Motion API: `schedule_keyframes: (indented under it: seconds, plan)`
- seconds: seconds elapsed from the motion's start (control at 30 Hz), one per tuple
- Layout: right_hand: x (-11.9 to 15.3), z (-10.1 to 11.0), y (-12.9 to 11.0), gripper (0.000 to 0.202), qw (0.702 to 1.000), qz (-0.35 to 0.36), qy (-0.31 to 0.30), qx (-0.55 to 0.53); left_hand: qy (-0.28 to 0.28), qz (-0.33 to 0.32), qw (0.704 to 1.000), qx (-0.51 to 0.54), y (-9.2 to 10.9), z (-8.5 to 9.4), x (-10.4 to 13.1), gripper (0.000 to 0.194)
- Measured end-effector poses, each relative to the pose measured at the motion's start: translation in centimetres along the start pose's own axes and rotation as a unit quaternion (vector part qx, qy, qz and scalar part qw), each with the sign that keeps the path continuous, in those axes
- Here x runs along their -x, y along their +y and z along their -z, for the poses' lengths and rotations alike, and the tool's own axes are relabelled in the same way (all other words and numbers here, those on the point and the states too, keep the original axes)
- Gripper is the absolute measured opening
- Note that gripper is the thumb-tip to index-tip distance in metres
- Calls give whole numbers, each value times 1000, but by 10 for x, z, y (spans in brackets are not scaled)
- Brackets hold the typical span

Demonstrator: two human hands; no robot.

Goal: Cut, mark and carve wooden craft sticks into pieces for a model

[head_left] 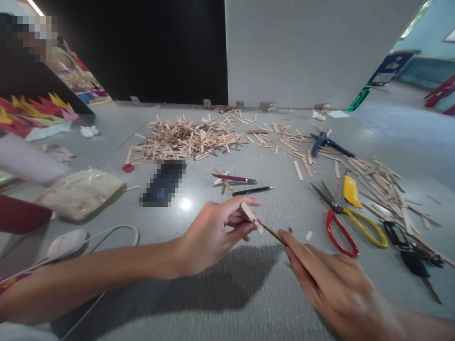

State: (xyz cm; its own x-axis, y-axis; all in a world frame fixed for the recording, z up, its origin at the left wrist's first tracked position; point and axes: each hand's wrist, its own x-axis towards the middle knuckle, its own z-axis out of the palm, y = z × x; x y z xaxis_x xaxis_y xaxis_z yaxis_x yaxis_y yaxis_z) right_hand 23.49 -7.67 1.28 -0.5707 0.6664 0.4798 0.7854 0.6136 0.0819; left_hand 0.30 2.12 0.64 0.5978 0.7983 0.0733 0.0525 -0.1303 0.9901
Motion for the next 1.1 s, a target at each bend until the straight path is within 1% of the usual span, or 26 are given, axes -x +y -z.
schedule_keyframes:
  seconds: [0.07, 0.1, 0.23, 0.27, 0.4, 0.43, 0.53, 0.57, 0.67, 0.73, 0.83, 0.87, 1.0, 1.1]
  plan:
    - [1, 0, 0, 37, 1000, 12, -7, -1, -1, -12, 1000, -11, 0, 0, 2, 33]
    - [2, -1, 0, 37, 1000, 6, -7, -15, -3, -14, 1000, -16, 0, 1, 2, 32]
    - [-1, 2, 2, 36, 992, -77, 2, -104, -4, -35, 999, -38, 1, 2, 3, 27]
    - [-2, 4, 3, 38, 991, -79, 1, -106, -4, -42, 998, -42, 1, 2, 3, 26]
    - [-2, 6, 4, 45, 998, -2, -21, -58, -10, -85, 994, -60, -1, 3, 2, 23]
    - [-1, 5, 4, 44, 997, -6, -20, -68, -11, -96, 993, -68, -2, 3, 2, 23]
    - [2, 2, 3, 39, 990, -67, -8, -125, -8, -110, 990, -84, -3, 3, 2, 22]
    - [2, 1, 3, 38, 989, -71, -12, -131, -8, -112, 990, -87, -3, 3, 2, 23]
    - [2, 1, 4, 41, 993, -30, -22, -110, -7, -119, 988, -94, -3, 2, 3, 26]
    - [0, 2, 6, 40, 991, -36, -13, -126, -6, -116, 989, -93, -2, 2, 3, 27]
    - [-3, 0, 8, 38, 979, -88, 2, -186, -7, -95, 993, -71, 0, 2, 3, 28]
    - [-3, 0, 8, 38, 976, -96, 2, -197, -9, -87, 994, -63, 1, 3, 2, 28]
    - [-6, 0, 8, 38, 970, -104, 4, -221, -19, -48, 997, -51, 6, 4, 0, 28]
    - [-9, 3, 7, 35, 960, -116, -3, -254, -20, -14, 999, -24, 8, 5, 0, 33]
